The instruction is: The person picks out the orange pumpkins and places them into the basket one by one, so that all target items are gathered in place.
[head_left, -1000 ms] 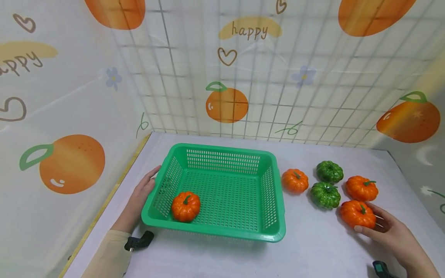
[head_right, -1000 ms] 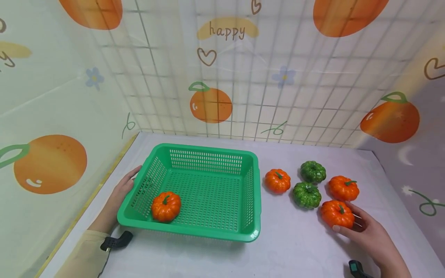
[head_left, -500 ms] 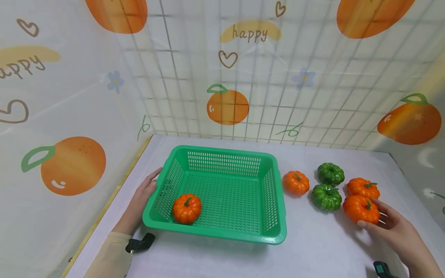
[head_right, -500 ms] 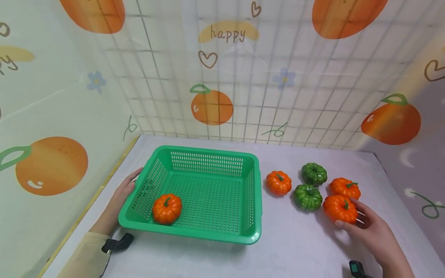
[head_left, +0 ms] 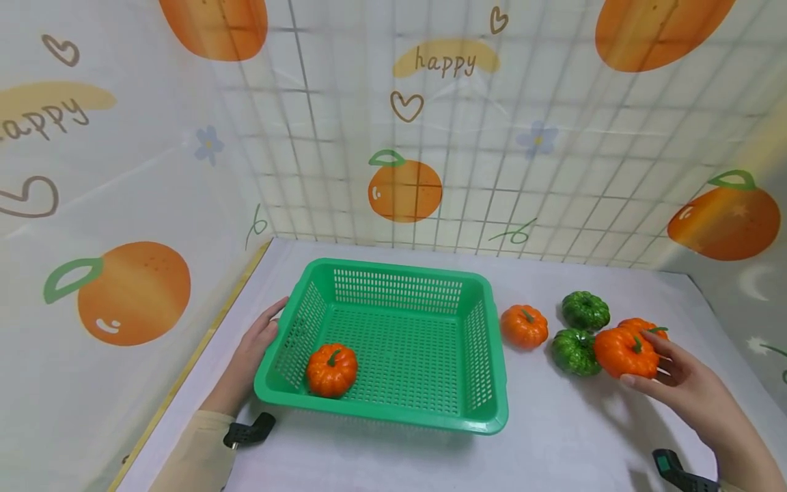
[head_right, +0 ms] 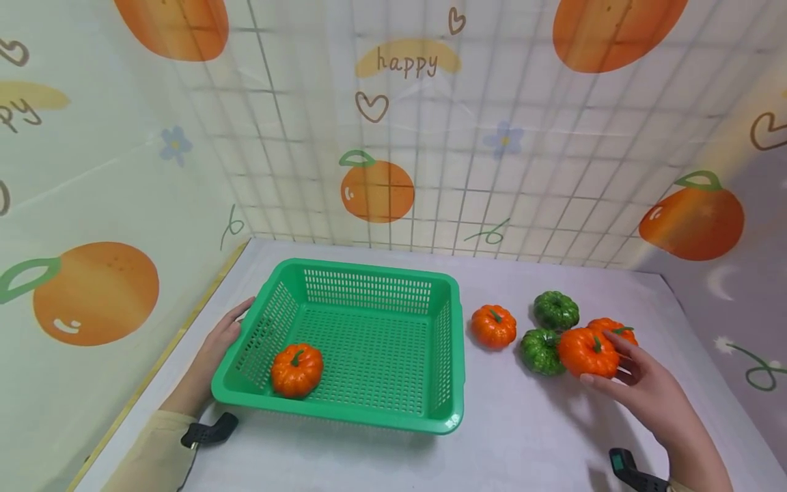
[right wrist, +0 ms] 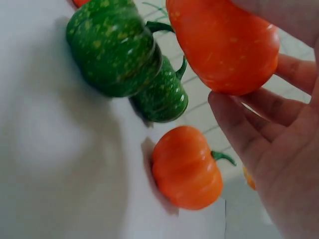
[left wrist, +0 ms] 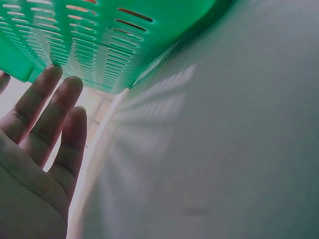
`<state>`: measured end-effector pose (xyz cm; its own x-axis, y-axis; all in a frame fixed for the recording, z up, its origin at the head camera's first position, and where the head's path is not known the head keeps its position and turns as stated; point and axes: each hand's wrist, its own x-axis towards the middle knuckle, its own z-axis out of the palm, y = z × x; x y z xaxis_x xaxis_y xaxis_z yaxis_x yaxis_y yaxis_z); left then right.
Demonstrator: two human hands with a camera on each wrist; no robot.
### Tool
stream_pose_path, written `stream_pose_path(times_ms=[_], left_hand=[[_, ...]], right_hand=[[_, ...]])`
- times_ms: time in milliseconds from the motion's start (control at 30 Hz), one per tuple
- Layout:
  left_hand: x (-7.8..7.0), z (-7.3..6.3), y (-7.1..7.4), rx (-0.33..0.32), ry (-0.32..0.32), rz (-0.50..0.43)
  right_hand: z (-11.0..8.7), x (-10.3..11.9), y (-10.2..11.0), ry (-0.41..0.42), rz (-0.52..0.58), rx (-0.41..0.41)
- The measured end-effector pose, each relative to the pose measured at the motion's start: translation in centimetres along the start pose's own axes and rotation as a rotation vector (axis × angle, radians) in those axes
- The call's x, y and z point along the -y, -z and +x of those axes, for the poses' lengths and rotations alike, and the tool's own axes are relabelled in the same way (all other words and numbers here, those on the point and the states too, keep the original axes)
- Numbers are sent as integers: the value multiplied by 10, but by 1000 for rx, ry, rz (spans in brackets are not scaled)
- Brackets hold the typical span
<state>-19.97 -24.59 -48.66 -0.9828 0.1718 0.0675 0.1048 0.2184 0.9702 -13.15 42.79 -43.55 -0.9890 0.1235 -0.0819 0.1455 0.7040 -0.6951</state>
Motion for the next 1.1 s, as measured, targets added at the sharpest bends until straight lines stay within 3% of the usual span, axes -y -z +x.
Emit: stream_pose_path(times_ms=[200,400,633,1100], left_hand=[[3,2,0,0,-2,-22],[2,2,-2,-9,-12,-12],[3,2,-1,-11,-5,-20],[0,0,-2,-20,-4,-4]], right_hand=[[7,15,4,148,26,0],[15,38,3,179,27,20],[26,68,-2,279,40,69],[50,122,-17,347,-35,160]])
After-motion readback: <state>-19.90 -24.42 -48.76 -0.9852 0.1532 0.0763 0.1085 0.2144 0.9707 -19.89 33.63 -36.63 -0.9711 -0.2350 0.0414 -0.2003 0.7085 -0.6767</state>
